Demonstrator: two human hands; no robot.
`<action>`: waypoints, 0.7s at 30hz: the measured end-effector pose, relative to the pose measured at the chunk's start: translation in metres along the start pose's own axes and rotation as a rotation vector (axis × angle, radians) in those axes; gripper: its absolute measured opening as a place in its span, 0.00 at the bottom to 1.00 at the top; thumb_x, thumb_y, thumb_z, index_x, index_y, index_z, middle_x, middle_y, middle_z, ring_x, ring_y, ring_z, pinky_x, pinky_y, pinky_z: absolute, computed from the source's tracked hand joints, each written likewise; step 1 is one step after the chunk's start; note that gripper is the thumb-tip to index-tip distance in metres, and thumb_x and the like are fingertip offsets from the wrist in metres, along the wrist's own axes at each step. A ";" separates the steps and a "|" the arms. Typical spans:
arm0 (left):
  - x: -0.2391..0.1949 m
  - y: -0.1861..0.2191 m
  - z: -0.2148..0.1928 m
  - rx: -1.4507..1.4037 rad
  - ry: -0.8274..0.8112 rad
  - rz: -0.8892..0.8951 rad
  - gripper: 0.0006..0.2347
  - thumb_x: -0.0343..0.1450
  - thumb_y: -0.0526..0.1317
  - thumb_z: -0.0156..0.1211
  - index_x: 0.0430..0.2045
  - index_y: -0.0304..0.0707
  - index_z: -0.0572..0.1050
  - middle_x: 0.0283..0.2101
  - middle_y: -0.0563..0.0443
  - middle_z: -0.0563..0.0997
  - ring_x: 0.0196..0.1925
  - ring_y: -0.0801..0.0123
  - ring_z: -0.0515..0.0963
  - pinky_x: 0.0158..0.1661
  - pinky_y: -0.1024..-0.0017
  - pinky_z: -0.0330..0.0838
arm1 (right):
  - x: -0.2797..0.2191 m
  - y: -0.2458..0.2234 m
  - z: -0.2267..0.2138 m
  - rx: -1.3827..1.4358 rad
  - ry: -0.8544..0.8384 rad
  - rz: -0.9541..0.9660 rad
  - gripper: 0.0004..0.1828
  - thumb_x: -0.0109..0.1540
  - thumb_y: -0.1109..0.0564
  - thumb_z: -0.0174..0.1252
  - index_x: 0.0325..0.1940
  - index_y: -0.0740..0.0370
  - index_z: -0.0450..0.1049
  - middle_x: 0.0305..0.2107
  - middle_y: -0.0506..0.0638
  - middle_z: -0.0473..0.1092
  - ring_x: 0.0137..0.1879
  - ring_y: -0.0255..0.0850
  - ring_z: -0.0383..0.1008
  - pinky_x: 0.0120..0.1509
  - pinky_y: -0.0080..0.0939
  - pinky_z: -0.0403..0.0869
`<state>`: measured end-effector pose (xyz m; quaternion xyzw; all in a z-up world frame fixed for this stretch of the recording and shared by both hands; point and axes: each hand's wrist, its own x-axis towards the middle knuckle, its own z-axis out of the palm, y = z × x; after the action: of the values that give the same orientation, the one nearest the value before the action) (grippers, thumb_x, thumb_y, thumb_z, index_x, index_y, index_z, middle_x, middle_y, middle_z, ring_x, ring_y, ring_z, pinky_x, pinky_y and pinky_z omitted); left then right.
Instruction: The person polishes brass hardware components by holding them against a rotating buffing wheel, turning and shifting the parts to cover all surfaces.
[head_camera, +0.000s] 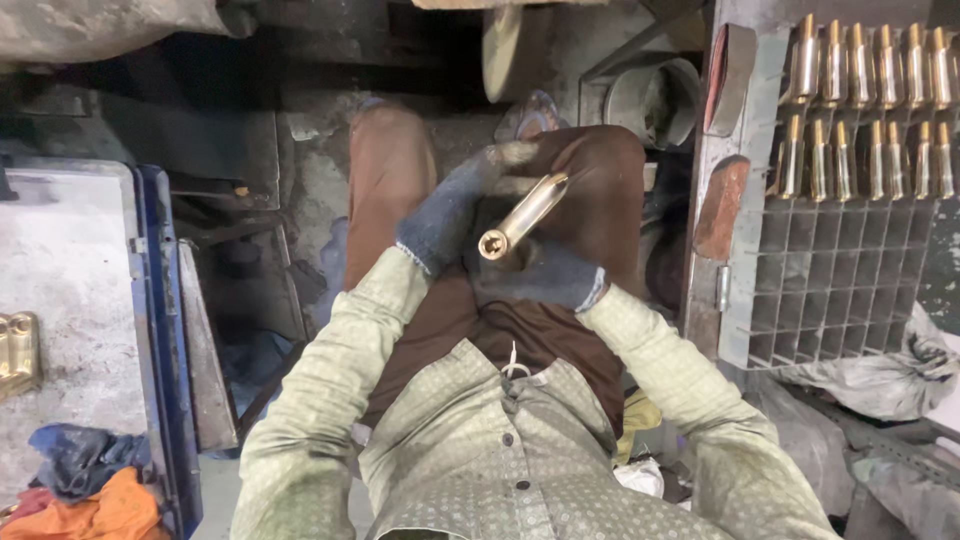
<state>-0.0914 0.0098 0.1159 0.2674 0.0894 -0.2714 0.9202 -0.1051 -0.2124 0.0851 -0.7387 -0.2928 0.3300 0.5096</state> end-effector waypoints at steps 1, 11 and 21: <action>-0.003 0.003 0.004 0.047 0.017 0.042 0.24 0.74 0.53 0.53 0.60 0.37 0.66 0.51 0.42 0.81 0.46 0.65 0.83 0.47 0.68 0.79 | 0.000 0.000 0.000 -0.157 0.062 -0.112 0.26 0.63 0.53 0.67 0.60 0.67 0.71 0.49 0.57 0.74 0.54 0.45 0.75 0.55 0.47 0.73; 0.056 0.011 -0.043 0.484 0.089 0.122 0.16 0.77 0.44 0.51 0.52 0.32 0.75 0.47 0.54 0.82 0.47 0.75 0.81 0.49 0.74 0.77 | 0.073 0.011 -0.093 -1.085 0.417 -0.272 0.08 0.59 0.47 0.67 0.34 0.51 0.81 0.29 0.49 0.77 0.32 0.50 0.77 0.36 0.53 0.74; 0.099 -0.006 -0.071 0.552 0.331 0.044 0.15 0.78 0.42 0.50 0.47 0.28 0.78 0.42 0.53 0.83 0.43 0.76 0.80 0.45 0.75 0.74 | 0.107 0.020 -0.104 -0.865 0.374 0.226 0.23 0.50 0.42 0.70 0.43 0.55 0.82 0.31 0.61 0.77 0.37 0.58 0.78 0.42 0.58 0.75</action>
<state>-0.0136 -0.0007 0.0227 0.5493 0.1549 -0.2182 0.7916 0.0440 -0.1950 0.0732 -0.9567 -0.2243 0.0928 0.1607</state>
